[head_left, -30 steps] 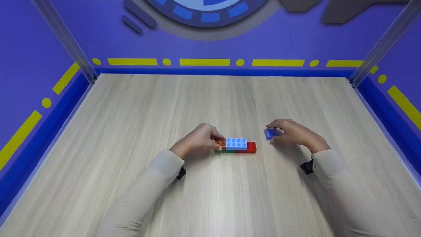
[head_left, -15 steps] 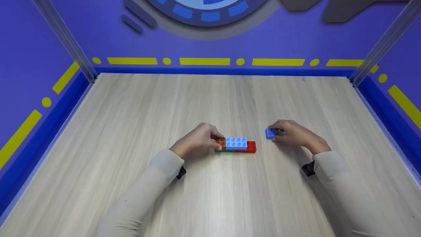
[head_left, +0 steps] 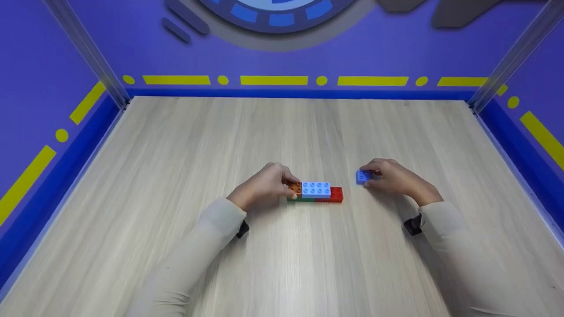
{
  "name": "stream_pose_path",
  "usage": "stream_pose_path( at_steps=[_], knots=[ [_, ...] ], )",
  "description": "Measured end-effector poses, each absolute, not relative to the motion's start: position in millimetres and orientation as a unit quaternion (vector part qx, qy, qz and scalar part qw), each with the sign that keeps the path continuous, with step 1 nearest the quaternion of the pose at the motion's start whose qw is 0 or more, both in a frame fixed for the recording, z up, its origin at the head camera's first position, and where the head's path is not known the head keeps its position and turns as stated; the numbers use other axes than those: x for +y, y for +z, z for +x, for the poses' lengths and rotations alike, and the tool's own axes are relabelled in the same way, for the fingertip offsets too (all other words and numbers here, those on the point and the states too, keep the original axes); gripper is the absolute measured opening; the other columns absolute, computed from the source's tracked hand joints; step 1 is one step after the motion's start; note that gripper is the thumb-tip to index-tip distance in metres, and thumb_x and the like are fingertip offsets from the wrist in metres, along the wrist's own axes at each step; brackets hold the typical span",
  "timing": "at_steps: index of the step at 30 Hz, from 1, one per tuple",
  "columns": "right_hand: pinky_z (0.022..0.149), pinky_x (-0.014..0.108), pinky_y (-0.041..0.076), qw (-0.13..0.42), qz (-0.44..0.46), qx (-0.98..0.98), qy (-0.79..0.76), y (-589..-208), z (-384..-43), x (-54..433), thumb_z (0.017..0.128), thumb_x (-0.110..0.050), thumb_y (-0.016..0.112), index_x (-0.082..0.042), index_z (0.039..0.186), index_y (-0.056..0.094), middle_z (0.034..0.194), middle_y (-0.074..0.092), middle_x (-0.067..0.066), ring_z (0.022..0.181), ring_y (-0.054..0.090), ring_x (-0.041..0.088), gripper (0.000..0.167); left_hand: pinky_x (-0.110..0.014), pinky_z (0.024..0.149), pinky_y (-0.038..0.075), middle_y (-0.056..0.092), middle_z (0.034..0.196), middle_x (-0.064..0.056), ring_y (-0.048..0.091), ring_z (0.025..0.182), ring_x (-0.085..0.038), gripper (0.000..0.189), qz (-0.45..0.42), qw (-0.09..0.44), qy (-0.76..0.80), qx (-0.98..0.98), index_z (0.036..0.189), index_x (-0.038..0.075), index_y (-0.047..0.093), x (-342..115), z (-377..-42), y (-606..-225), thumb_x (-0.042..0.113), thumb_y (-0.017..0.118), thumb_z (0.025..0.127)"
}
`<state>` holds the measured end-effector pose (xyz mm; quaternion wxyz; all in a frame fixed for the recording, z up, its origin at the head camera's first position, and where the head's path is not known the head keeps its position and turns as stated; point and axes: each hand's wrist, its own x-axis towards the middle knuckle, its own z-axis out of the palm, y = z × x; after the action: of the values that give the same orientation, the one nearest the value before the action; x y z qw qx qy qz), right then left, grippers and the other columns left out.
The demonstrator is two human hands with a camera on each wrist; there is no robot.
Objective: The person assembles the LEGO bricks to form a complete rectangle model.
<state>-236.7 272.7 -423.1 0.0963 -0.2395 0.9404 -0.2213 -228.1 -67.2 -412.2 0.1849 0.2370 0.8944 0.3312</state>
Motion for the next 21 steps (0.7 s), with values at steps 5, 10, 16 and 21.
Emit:
stream_pose_path(
  at_steps=[5,10,16,21],
  knots=[
    [0.092,0.048,0.051,0.095,-0.232,0.943,-0.221,-422.4,-237.0,272.1,0.086,-0.008,0.069,0.004,0.123,0.062,0.117,0.064,0.02,0.107,0.062,0.032,0.039,-0.026,0.08,0.047,0.069,0.1,-0.003,0.056,0.088,-0.012,0.038,0.24,0.181,0.333,0.894,0.112,0.009,0.073,-67.5,-227.9,-412.4,0.015,0.081,0.076],
    [0.092,0.048,0.051,0.103,-0.23,0.941,-0.225,-421.2,-236.8,272.7,0.087,-0.009,0.069,0.004,0.124,0.061,0.118,0.064,0.02,0.108,0.062,0.033,0.041,-0.026,0.079,0.045,0.069,0.101,-0.003,0.054,0.087,-0.012,0.038,0.237,0.181,0.335,0.894,0.113,0.01,0.073,-67.8,-227.4,-412.6,0.015,0.081,0.076],
    [0.093,0.048,0.05,0.11,-0.23,0.941,-0.221,-417.7,-235.0,269.7,0.087,-0.011,0.068,0.003,0.125,0.061,0.118,0.063,0.018,0.11,0.06,0.031,0.041,-0.026,0.079,0.044,0.068,0.101,-0.002,0.053,0.088,-0.012,0.039,0.227,0.187,0.337,0.894,0.114,0.011,0.072,-67.9,-227.4,-412.5,0.016,0.081,0.077],
    [0.093,0.048,0.049,0.108,-0.246,0.938,-0.218,-414.5,-233.1,266.4,0.087,-0.011,0.068,0.002,0.124,0.062,0.118,0.064,0.017,0.107,0.059,0.029,0.039,-0.023,0.075,0.043,0.07,0.1,-0.005,0.053,0.085,-0.011,0.039,0.244,0.18,0.338,0.891,0.112,0.008,0.072,-68.0,-228.5,-413.1,0.015,0.082,0.075]
  ],
)
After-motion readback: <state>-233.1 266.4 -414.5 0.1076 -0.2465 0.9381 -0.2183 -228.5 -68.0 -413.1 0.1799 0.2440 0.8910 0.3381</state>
